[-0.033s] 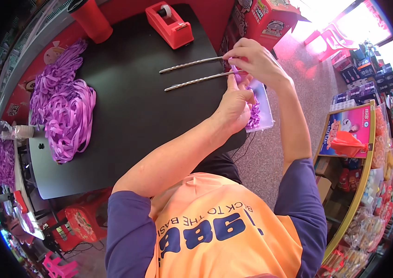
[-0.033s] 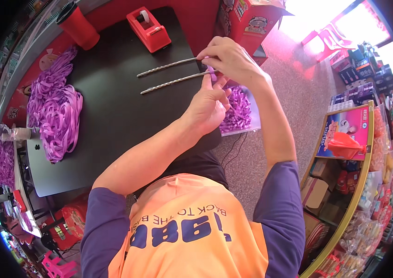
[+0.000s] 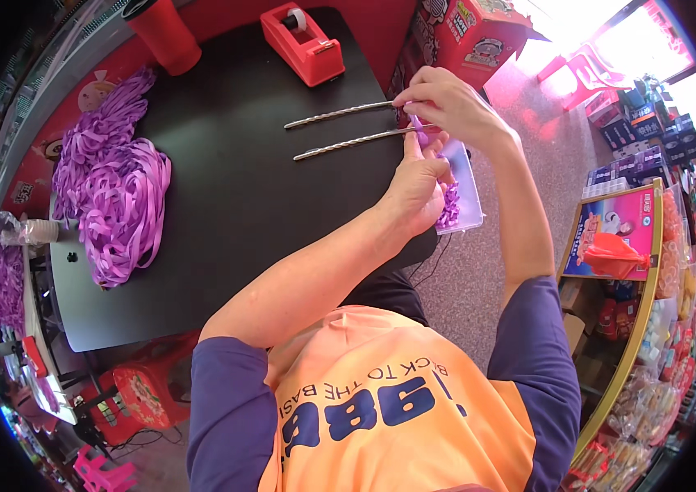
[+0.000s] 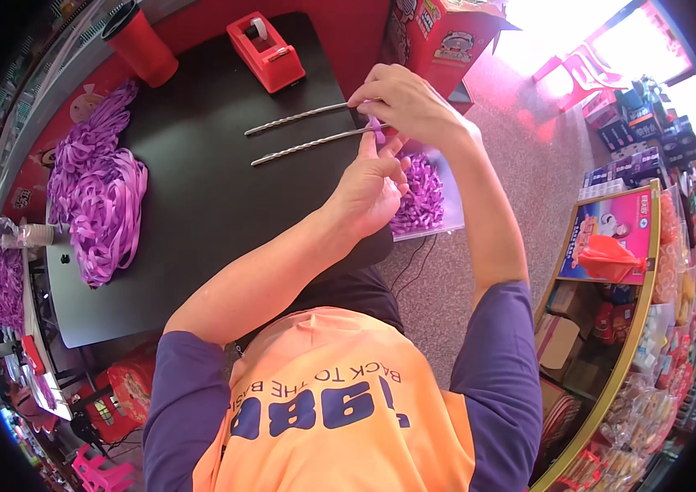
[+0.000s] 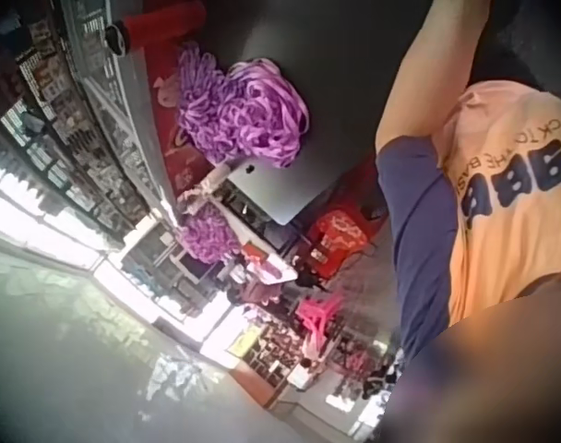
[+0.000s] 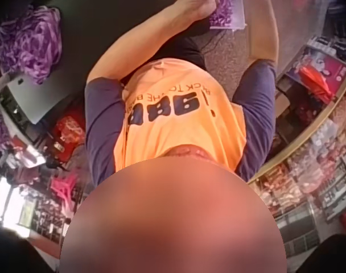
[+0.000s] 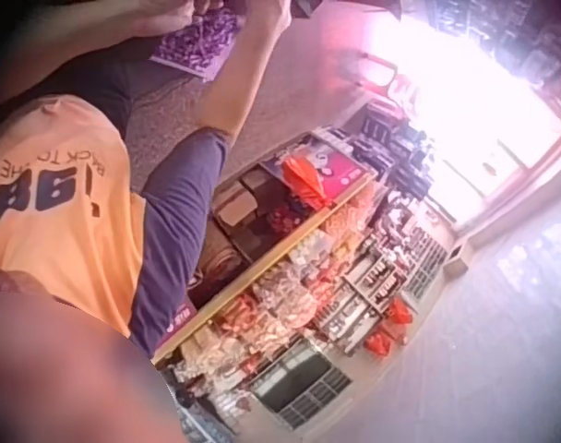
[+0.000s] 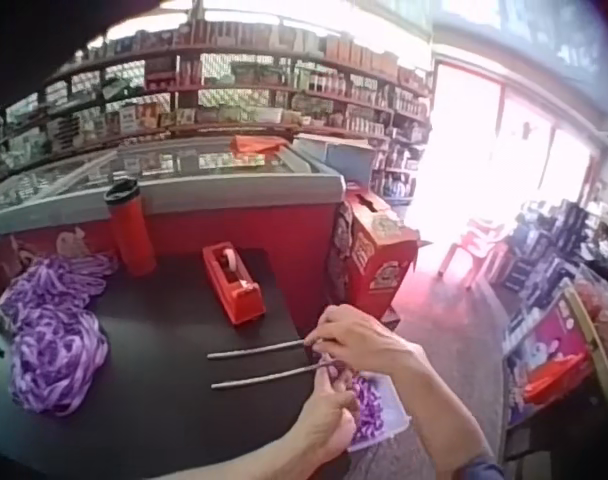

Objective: Tie purple ribbons onto metal display rods at a retail counter.

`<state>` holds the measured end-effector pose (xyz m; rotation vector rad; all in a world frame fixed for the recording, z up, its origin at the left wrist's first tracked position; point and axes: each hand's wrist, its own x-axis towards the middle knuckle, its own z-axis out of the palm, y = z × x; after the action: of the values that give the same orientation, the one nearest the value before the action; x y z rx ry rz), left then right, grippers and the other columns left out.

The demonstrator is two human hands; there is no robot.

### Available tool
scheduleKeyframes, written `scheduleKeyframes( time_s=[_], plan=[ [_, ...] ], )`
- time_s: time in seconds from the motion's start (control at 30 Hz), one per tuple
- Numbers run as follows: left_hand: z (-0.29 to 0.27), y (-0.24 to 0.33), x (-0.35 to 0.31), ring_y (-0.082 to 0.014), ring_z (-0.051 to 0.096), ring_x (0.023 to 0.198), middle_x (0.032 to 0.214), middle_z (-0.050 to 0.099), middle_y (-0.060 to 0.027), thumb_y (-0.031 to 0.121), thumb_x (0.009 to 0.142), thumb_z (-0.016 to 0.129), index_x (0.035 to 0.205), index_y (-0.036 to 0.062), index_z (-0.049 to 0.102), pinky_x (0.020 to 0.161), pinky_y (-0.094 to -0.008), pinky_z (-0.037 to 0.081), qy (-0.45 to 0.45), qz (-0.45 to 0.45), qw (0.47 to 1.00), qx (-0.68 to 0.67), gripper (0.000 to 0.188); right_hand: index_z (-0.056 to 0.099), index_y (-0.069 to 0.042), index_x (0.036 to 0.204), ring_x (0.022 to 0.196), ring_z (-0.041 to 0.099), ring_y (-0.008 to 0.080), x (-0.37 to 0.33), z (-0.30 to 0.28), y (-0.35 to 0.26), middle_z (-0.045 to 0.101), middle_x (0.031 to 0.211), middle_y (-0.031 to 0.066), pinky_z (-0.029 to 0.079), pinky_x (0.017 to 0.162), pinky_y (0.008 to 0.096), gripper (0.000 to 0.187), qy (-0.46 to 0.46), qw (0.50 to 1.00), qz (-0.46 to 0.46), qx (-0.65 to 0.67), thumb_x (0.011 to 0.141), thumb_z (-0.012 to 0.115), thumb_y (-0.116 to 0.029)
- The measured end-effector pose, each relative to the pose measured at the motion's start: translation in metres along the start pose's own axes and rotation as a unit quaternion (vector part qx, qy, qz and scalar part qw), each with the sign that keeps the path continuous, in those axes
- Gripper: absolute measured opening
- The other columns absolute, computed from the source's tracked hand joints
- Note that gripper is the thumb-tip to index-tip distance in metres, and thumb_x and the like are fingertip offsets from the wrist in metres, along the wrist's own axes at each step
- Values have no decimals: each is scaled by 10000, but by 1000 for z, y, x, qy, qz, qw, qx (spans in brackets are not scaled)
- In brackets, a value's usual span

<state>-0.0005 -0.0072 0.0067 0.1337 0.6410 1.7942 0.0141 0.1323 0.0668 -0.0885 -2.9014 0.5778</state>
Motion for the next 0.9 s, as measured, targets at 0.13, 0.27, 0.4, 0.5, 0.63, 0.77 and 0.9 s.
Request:
scheduleKeyframes(
  time_s=[0.13,0.27,0.4,0.5,0.63,0.77,0.9],
  plan=[
    [0,-1,-1,-134,397,1004,1463,357,13,-88,667,506,1530,301,62,911,-360,275,7,-10,1000,-11,1046,716,-96,1022,1037,555,258,28,-14,5,589,1022,86,442,922,367,208,-148,984,-34,-94,879,593,-184],
    [1,1,-1,-126,407,979,1469,359,15,-92,670,501,1536,311,41,925,-363,266,8,-19,1000,-20,1060,714,-94,997,1044,558,254,45,-19,9,595,1020,89,445,910,361,200,-247,967,-23,-67,858,619,-204],
    [0,1,-2,-134,394,1007,1468,362,21,-85,667,504,1535,312,51,932,-366,260,5,-22,1000,-21,1057,706,-88,967,1030,558,246,55,-20,14,592,993,87,447,895,350,196,-294,954,-43,-45,846,634,-224],
    [0,2,-1,-139,381,1038,1464,363,28,-68,662,513,1533,309,68,933,-366,261,0,-16,1000,-15,1049,696,-80,943,988,552,234,56,-18,22,568,958,79,443,882,338,187,-298,951,-81,-26,846,635,-228],
    [0,3,-1,-148,370,1082,1460,361,30,-37,664,521,1533,302,92,931,-369,262,-5,-10,1000,-3,1027,679,-68,928,939,537,196,42,-20,42,528,940,51,435,860,310,149,-261,958,-92,71,856,637,-191],
    [0,2,-1,-182,355,1171,1466,356,20,-22,683,522,1532,295,106,1017,-423,219,-7,-10,1000,1,998,694,-57,935,973,537,156,20,-9,63,528,973,24,431,867,285,111,-206,957,-44,201,868,654,-136],
    [-1,0,-1,-212,334,1233,1468,358,18,-13,697,529,1527,284,118,1086,-477,146,-6,-6,1000,-8,973,723,-61,945,958,556,139,2,-7,66,547,979,18,444,852,272,115,-115,971,6,211,864,678,-128]
  ],
)
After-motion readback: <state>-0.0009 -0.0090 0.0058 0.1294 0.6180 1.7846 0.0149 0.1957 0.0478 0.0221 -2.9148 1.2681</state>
